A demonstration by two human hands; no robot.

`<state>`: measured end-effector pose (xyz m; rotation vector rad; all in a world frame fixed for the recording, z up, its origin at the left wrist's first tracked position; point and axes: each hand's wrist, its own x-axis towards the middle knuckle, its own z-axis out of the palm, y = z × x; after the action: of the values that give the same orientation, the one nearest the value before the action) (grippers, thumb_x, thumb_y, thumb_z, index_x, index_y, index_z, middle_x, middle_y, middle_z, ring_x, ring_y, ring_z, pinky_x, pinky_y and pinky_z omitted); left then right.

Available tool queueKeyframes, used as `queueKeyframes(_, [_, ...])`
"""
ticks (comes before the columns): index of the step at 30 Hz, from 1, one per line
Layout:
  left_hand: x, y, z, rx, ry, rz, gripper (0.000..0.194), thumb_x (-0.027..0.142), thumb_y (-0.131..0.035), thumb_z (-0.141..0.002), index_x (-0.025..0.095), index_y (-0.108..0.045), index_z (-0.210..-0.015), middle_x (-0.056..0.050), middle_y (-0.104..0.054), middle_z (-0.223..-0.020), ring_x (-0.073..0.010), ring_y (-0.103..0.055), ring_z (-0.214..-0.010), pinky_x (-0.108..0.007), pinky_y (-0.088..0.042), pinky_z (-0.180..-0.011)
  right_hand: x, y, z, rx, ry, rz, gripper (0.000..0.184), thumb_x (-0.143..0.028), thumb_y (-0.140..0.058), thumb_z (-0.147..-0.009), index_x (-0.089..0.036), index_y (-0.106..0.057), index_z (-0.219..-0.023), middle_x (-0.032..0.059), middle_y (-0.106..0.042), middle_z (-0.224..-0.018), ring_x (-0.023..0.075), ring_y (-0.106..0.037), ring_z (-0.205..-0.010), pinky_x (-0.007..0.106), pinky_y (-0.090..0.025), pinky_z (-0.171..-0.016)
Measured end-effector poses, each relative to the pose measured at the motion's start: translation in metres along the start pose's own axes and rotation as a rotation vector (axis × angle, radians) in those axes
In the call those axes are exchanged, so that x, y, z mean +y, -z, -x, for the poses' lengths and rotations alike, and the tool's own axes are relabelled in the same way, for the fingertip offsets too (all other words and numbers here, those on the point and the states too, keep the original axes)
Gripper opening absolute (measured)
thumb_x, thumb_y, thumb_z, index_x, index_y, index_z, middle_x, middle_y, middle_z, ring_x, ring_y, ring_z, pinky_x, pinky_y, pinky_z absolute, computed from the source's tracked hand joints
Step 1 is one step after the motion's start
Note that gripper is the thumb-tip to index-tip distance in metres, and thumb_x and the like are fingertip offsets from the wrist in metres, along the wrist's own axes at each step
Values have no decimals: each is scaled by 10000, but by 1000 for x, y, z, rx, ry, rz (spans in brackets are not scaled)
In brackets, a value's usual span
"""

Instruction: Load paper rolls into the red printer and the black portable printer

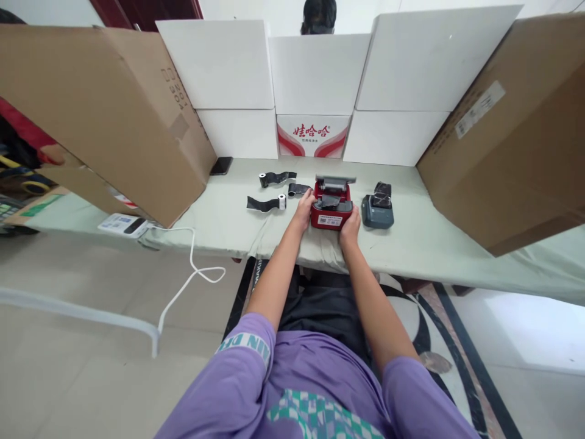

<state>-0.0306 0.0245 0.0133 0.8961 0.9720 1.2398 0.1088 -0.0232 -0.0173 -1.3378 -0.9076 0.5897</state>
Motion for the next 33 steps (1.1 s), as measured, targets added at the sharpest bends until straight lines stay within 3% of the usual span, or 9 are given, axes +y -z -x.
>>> queueKeyframes(5, [-3, 2, 3, -20, 10, 112, 838, 217, -588, -796, 197, -350, -1600, -65, -566, -1532, -198, -624, -1305, -284, -506, -1065, 1, -1, 0, 42, 0, -133, 559, -509, -290, -980, -172, -676, -1202, 88, -706, -1256, 204, -611, -1213, 412, -413, -1137])
queueKeyframes(10, [1, 10, 3, -52, 4, 3, 809, 243, -582, -789, 172, -405, -1575, -92, -608, -1484, -246, -602, -1342, -361, -475, -1124, -4, 0, 3, 40, 6, -156, 507, -480, -321, -978, -174, -690, -1143, 86, -716, -1206, 205, -616, -1152, 410, -435, -1105])
queueKeyframes(12, [9, 13, -3, -62, -116, -104, 730, 216, -577, -776, 184, -519, -1503, -78, -590, -1505, -253, -540, -1410, -358, -443, -1157, -4, 0, 2, 45, 19, -162, 495, -475, -334, -973, -169, -688, -1135, 90, -711, -1210, 205, -613, -1155, 402, -437, -1100])
queueKeyframes(15, [30, 15, -20, -146, -401, -324, 543, 144, -548, -768, 192, -709, -1284, -66, -609, -1489, -246, -479, -1459, -356, -393, -1198, -1, -1, 0, 38, 51, -166, 477, -480, -347, -971, -176, -687, -1110, 82, -709, -1202, 202, -609, -1153, 398, -432, -1103])
queueKeyframes(18, [54, 15, -43, -298, -558, -531, 400, 72, -526, -745, 161, -794, -1028, -95, -713, -1326, -243, -629, -1291, -386, -455, -1148, 1, 0, -1, 26, 62, -169, 469, -479, -347, -974, -177, -686, -1093, 78, -709, -1185, 201, -609, -1141, 401, -432, -1101])
queueKeyframes(21, [73, 17, -58, -351, -579, -611, 348, 40, -517, -750, 135, -796, -935, -95, -790, -1041, -202, -750, -982, -374, -563, -991, 1, 1, 0, 18, 66, -167, 470, -473, -347, -980, -174, -684, -1112, 88, -703, -1204, 203, -603, -1161, 398, -430, -1103])
queueKeyframes(23, [79, 18, -59, -368, -580, -676, 336, 44, -519, -780, 135, -798, -945, -83, -799, -917, -188, -757, -892, -350, -585, -923, 0, 2, 0, 10, 70, -170, 460, -461, -348, -983, -176, -684, -1115, 88, -705, -1205, 204, -603, -1165, 398, -430, -1103])
queueKeyframes(29, [79, 0, -43, -553, -586, -1081, 320, 64, -577, -808, 171, -827, -975, -59, -817, -1001, -194, -747, -959, -310, -564, -941, -2, 1, 1, 13, 67, -181, 449, -446, -355, -979, -174, -690, -1106, 84, -712, -1191, 205, -605, -1161, 391, -430, -1101])
queueKeyframes(33, [87, -17, -51, -704, -508, -1209, 322, 102, -617, -822, 186, -832, -1047, -48, -815, -1033, -202, -738, -969, -309, -550, -951, -1, 1, 0, 15, 54, -178, 439, -434, -363, -969, -180, -687, -1121, 88, -706, -1226, 208, -602, -1173, 399, -430, -1106])
